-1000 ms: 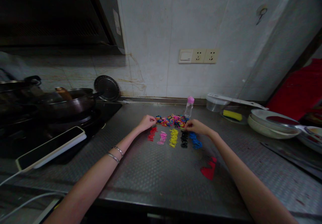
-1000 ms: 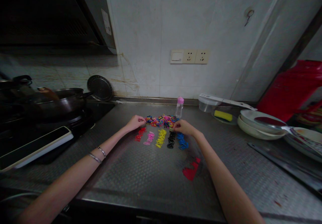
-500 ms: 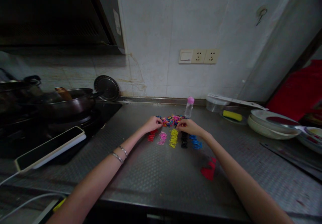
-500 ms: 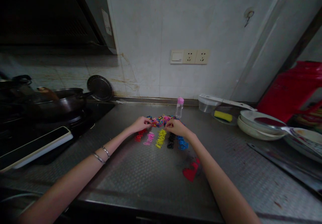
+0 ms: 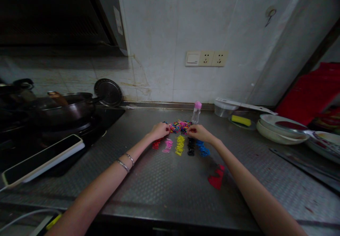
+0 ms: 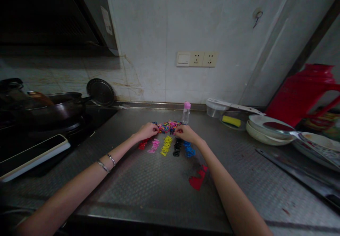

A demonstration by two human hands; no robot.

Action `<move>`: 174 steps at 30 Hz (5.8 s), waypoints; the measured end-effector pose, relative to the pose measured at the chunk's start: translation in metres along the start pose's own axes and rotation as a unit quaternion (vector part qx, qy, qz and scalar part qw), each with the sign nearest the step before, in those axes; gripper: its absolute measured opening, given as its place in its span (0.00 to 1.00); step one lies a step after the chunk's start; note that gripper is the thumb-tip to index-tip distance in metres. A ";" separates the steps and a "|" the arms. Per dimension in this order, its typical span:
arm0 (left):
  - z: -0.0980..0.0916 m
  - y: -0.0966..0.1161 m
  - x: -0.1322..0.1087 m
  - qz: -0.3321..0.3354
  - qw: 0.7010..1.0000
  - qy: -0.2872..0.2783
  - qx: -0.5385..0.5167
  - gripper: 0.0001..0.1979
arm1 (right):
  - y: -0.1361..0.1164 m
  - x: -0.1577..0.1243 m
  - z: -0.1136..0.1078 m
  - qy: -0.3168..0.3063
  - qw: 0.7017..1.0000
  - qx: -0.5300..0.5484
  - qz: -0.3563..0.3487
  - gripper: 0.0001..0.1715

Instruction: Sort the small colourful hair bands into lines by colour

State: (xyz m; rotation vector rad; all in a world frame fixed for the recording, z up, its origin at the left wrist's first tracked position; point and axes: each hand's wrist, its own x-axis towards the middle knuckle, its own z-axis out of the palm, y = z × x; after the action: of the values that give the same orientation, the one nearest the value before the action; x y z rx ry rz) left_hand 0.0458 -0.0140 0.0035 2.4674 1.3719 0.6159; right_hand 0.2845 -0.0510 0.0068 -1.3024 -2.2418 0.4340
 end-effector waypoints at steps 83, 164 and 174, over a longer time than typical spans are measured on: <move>-0.034 -0.062 -0.026 -0.060 0.984 0.049 -0.161 0.13 | -0.007 -0.004 0.007 0.135 0.989 0.024 0.049 0.12; -0.039 -0.048 -0.027 -0.046 0.974 0.021 -0.221 0.17 | -0.011 -0.020 0.009 0.060 0.973 -0.189 0.116 0.14; -0.030 -0.056 -0.030 -0.109 0.960 0.057 -0.250 0.16 | -0.024 -0.006 0.022 0.020 0.964 -0.216 0.152 0.13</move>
State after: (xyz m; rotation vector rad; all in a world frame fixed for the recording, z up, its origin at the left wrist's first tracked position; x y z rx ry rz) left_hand -0.0239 -0.0096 0.0000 1.8811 1.3055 0.9304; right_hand 0.2573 -0.0681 -0.0007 -1.8731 -2.1803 0.0133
